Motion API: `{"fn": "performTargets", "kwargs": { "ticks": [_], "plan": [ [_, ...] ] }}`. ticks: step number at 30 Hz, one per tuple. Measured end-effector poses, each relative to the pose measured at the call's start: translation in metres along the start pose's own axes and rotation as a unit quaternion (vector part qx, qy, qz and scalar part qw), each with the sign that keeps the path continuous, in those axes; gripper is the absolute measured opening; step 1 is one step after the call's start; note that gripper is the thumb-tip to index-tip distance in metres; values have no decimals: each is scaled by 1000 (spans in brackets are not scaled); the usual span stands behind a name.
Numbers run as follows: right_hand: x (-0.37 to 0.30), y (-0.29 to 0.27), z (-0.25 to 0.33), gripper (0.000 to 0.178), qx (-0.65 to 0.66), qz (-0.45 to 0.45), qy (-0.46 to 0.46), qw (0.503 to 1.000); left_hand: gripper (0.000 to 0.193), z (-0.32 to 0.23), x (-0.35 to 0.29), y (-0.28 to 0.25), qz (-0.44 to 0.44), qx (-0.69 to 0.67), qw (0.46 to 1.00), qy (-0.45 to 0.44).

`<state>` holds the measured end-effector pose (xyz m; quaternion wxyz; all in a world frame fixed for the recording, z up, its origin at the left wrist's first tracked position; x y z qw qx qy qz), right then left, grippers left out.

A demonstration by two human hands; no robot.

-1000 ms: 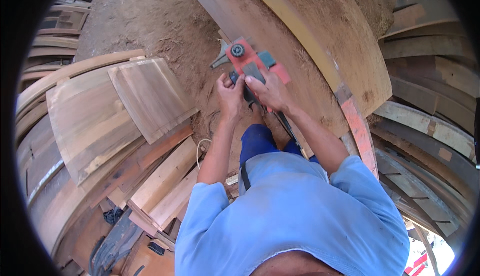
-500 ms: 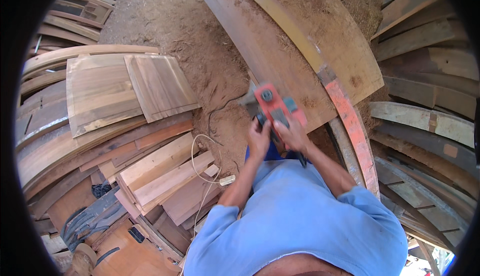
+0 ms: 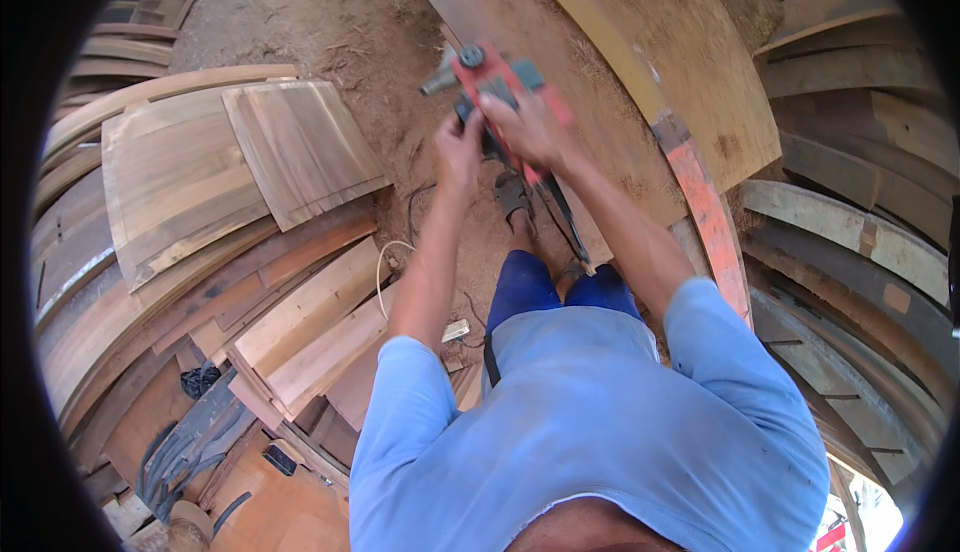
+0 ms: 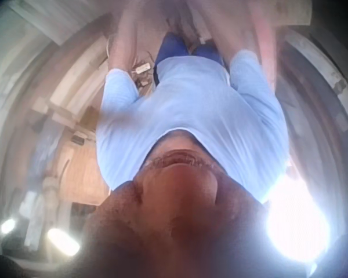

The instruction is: The person uses a belt sander to smooth the surface and edges of a large wooden board. The person also lifts and moves the board across a wooden support beam.

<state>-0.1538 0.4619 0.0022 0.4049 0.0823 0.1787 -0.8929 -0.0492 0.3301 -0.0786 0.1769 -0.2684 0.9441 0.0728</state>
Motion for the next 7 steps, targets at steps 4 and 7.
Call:
{"fn": "performTargets", "kwargs": {
  "ticks": [4,7],
  "plan": [
    [58,2,4,55,3,-1,38,999,28,-17,57,-10,6,-22,998,51],
    [51,5,-11,56,39,-14,17,999,31,2,50,-9,-10,-29,996,85]
  ]
}}
Point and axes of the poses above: each hand's wrist, its own x-axis towards the middle knuckle, its own y-axis out of the palm, z = x × y, the point moved 7 cm from there along x, towards the middle knuckle, and after that the axes turned 7 degrees about z, right-handed, at the moved point
